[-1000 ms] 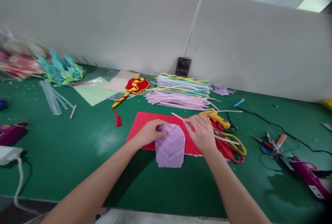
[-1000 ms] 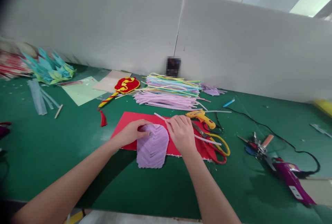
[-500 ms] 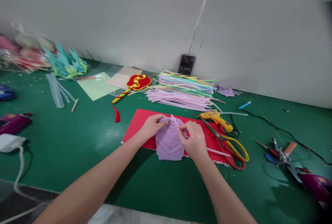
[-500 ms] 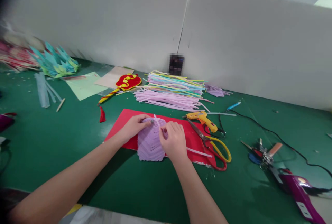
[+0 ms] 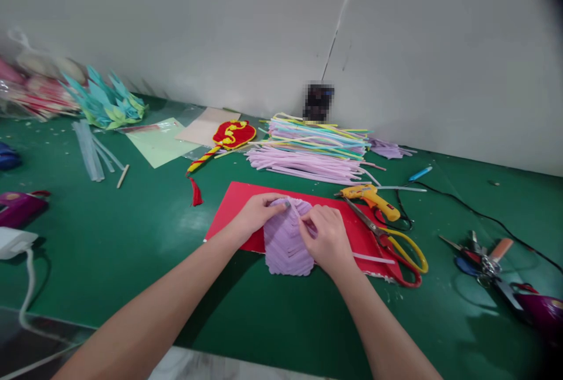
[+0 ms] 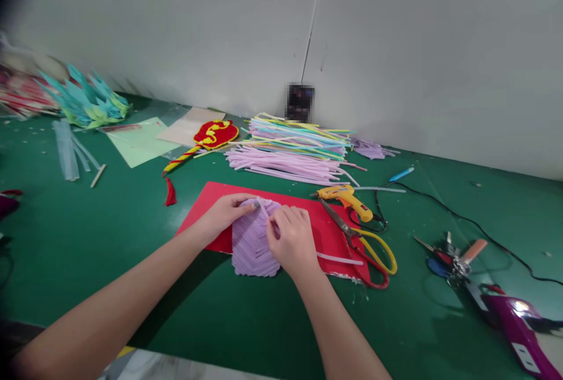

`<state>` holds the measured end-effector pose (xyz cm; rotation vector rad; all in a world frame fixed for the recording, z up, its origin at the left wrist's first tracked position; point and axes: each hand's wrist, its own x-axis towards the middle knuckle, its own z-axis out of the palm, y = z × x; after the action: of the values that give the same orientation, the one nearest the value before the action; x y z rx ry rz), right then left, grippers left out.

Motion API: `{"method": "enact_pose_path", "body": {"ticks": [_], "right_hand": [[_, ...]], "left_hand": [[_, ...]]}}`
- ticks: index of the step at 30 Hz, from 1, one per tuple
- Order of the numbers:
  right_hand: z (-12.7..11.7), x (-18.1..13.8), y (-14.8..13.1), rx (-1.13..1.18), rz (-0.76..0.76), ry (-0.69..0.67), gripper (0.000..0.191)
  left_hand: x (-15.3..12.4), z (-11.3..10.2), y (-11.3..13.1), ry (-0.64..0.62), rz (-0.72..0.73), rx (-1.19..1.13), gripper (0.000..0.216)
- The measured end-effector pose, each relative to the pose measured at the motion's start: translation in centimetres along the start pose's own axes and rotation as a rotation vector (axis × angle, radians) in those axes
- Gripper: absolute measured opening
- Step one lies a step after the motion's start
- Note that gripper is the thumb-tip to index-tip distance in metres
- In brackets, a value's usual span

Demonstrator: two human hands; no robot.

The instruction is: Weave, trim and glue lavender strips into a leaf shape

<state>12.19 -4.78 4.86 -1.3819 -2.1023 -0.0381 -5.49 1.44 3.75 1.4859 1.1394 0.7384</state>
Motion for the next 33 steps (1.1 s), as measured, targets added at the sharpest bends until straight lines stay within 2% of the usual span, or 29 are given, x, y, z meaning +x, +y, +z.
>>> {"method": "enact_pose_path", "body": {"ticks": [16,25,33], "right_hand": [[0.17,-0.16,0.16,0.027,-0.046,-0.009,0.012],[0.15,-0.11,-0.03,0.030,-0.049,-0.007,0.011],[-0.43,-0.03,0.73,0.021,-0.047,0.024,0.010]], "left_hand": [[-0.27,0.13,0.31,0.010,-0.023,-0.041,0.032],[-0.44,0.64,0.62,0.115,-0.065,-0.072,0.026],[-0.52,0.66,0.55,0.148,-0.084,-0.121,0.030]]}}
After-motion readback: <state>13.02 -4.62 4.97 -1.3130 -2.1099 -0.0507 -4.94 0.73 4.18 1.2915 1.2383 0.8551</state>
